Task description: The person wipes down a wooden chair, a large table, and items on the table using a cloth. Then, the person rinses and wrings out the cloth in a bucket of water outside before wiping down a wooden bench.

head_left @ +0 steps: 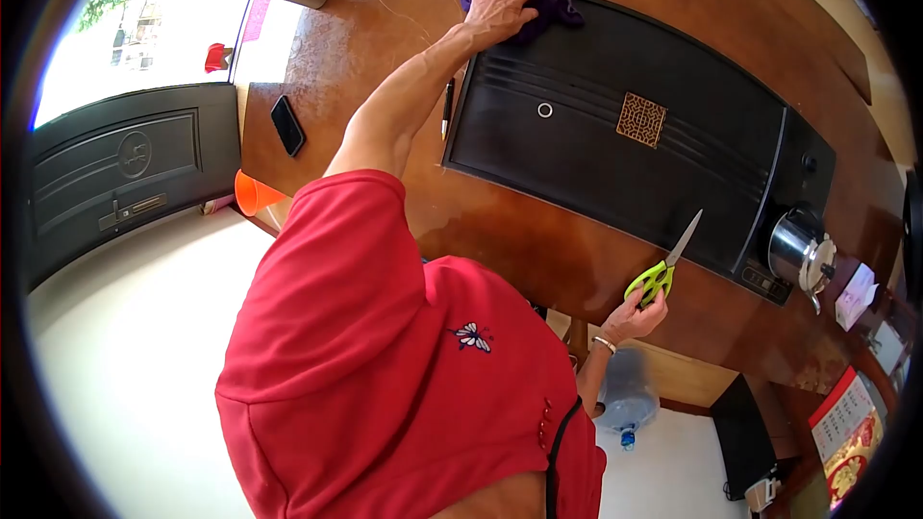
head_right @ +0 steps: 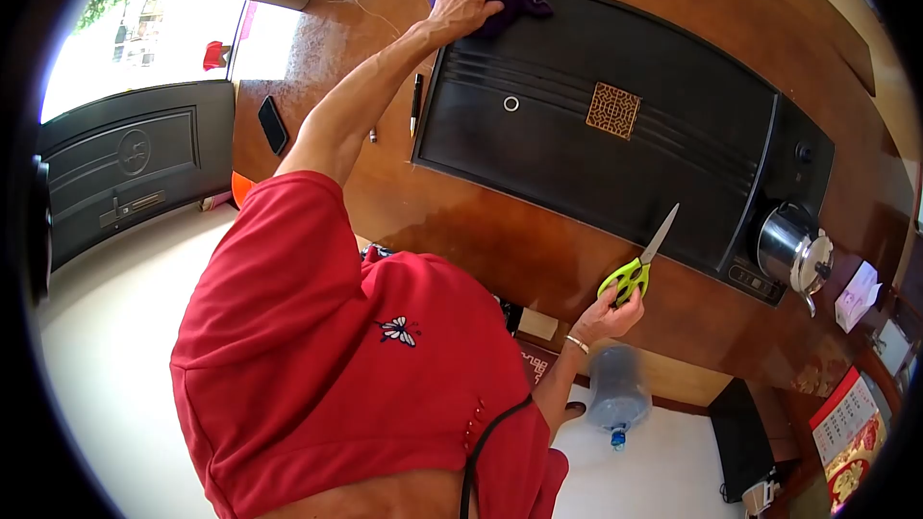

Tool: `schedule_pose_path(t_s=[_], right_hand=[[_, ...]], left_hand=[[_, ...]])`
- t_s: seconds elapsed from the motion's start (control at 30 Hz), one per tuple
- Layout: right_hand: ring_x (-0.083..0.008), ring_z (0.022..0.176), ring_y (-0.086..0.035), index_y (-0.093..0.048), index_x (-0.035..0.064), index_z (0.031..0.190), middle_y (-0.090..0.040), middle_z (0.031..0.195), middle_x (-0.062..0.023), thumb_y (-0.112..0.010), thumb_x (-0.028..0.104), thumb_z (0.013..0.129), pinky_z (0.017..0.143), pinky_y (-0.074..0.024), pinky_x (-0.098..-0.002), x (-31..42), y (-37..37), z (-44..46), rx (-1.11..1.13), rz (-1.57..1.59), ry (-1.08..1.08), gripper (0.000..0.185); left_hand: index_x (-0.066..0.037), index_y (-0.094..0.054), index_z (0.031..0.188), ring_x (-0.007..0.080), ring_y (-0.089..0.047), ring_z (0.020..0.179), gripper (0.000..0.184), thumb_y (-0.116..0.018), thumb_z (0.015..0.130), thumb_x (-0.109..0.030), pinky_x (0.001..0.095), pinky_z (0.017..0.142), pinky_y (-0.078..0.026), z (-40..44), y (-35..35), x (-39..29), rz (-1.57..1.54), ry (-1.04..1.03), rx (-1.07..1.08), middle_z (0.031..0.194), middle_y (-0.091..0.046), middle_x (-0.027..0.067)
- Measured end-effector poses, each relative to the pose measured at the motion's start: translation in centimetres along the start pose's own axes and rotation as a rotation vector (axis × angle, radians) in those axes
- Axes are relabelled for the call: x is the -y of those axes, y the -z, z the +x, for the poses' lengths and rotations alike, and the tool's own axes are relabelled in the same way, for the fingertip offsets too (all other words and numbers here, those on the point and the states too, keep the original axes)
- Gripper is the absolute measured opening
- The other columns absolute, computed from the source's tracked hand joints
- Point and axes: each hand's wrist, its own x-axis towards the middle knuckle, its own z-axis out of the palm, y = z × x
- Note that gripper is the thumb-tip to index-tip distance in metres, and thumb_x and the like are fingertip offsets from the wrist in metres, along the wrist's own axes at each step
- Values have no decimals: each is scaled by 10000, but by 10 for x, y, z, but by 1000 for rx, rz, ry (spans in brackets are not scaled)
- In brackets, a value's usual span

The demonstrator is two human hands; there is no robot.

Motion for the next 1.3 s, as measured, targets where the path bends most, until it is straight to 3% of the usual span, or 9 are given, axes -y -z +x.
schedule_pose_path(t_s=[0.1, 0.2, 0.43, 0.57, 0.67, 0.87, 1.03, 1.17, 1.3], right_hand=[[-338, 939, -578, -585, -24, 1112, -597, 1024, -170, -667, 209, 852, 824, -474, -413, 2, 1, 1, 5, -32, 14, 358], [-337, 943, -577, -585, -25, 1110, -598, 1021, -168, -678, 195, 843, 833, -470, -416, 3, -1, 2, 0, -8, -15, 358], [-330, 936, -579, -586, -23, 1110, -600, 1017, -160, -681, 193, 846, 827, -473, -409, 4, 2, 2, 12, -29, -19, 353], [-322, 934, -580, -589, -21, 1108, -601, 1016, -156, -682, 194, 848, 822, -474, -402, 3, 0, 1, 6, -6, 1, 350], [-315, 933, -582, -591, -21, 1106, -602, 1014, -155, -679, 206, 851, 820, -475, -396, 3, 1, 1, 17, 4, -35, 353], [-332, 932, -576, -586, -18, 1113, -594, 1008, -164, -687, 235, 851, 809, -483, -408, 2, 0, 2, -1, -14, -13, 378], [-319, 940, -583, -592, -14, 1103, -604, 1010, -152, -687, 195, 840, 826, -475, -397, 5, 1, 2, 6, -35, -25, 348], [-324, 932, -581, -588, -11, 1100, -600, 1001, -153, -692, 187, 839, 819, -473, -401, 4, 2, 2, -5, -37, -12, 344], [-334, 916, -581, -585, -6, 1095, -595, 997, -159, -703, 199, 835, 797, -477, -404, 4, 1, 1, -2, -17, -33, 351]], left_hand=[[-195, -448, 1302, 492, -510, 1007, 472, -578, 859, -293, 542, 841, -446, -27, 15, -18, -69, 200, 142, 1276, -478, 187], [9, -500, 1189, 410, -506, 971, 438, -590, 846, -247, 493, 768, -460, -81, 15, -34, 15, 44, 118, 1238, -485, 159], [-71, -420, 1293, 454, -496, 875, 552, -632, 801, -206, 544, 774, -445, -174, 70, -123, -253, 283, 307, 1184, -417, 269], [-158, -469, 1277, 384, -485, 923, 543, -643, 763, -150, 502, 789, -430, -154, 57, -145, -210, 102, 274, 1248, -422, 172], [-180, -513, 1200, 307, -473, 847, 492, -646, 729, -133, 442, 718, -419, -115, 39, -168, -200, -139, 244, 1128, -471, 82], [-205, -551, 1155, 288, -498, 861, 403, -650, 767, -157, 411, 696, -442, -61, -2, -230, -335, -463, 112, 1169, -482, 87], [-128, -571, 1183, 246, -515, 1007, 407, -643, 784, -169, 367, 793, -442, -57, 9, -186, -163, -645, 186, 1142, -532, 78], [-96, -559, 1215, 322, -451, 1178, 406, -597, 812, -129, 438, 885, -426, -83, 29, -108, -266, -232, 197, 1246, -506, 111], [-121, -521, 1228, 383, -507, 939, 406, -558, 825, -96, 488, 815, -437, -118, 50, -49, -141, 0, 235, 1198, -495, 135]])
